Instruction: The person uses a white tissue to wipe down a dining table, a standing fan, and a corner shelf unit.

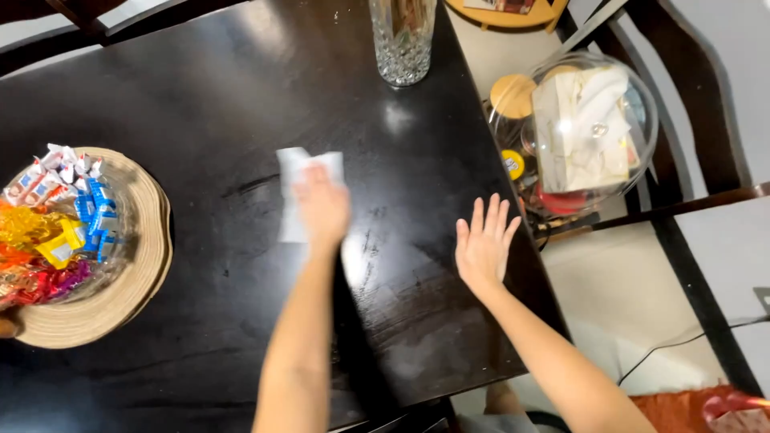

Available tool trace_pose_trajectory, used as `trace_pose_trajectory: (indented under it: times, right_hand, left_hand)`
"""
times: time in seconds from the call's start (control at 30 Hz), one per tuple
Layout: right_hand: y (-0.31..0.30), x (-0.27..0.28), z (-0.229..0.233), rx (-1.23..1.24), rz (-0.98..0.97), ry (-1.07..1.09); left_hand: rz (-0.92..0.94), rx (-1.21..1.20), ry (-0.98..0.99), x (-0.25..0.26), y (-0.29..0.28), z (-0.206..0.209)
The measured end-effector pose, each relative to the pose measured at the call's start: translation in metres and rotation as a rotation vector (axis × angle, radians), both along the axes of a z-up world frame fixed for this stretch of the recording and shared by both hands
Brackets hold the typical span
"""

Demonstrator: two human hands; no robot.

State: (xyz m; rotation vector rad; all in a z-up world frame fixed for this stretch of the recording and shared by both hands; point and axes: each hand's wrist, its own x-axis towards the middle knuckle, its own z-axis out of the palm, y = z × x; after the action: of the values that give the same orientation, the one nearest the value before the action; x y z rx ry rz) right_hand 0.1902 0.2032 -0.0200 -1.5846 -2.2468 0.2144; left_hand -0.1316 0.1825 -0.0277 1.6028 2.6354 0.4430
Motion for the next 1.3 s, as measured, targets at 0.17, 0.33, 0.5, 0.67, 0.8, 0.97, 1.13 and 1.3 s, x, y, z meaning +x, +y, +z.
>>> trace_pose_trajectory:
  times: [0.17, 0.33, 0.5, 0.67, 0.8, 0.97, 1.13, 1.3]
  right_hand:
    - [0.006, 0.006, -0.017, 0.009, 0.039, 0.007]
    - [0.019, 0.023, -0.023, -0.04, 0.149, 0.169]
    - [0.062, 0.011, -0.008, -0.072, 0.284, 0.371]
    - [0.164, -0.048, 0.018, -0.062, 0.415, 0.663]
    - [0.247, -0.098, 0.036, -0.025, 0.413, 0.716]
    - [0.319, -0.151, 0.036, 0.053, 0.494, 0.787]
    - [0.333, -0.184, 0.032, -0.109, 0.433, 0.871]
    - [0.299, -0.194, 0.049, 0.048, 0.41, 0.834]
  left_hand:
    - [-0.204, 0.1, 0.011, 0.139, 0.024, -0.002]
    - [-0.169, 0.131, -0.055, 0.202, -0.007, 0.008]
    - [0.05, 0.153, -0.031, 0.192, -0.031, 0.006]
    - [0.172, 0.152, -0.014, 0.183, -0.026, 0.006]
    - [0.224, 0.13, -0.038, 0.166, -0.012, 0.005]
    - [0.254, 0.119, -0.042, 0.142, 0.006, 0.008]
    - [0.252, 0.135, -0.053, 0.124, 0.02, 0.011]
    - [0.241, 0.138, -0.073, 0.131, 0.018, 0.024]
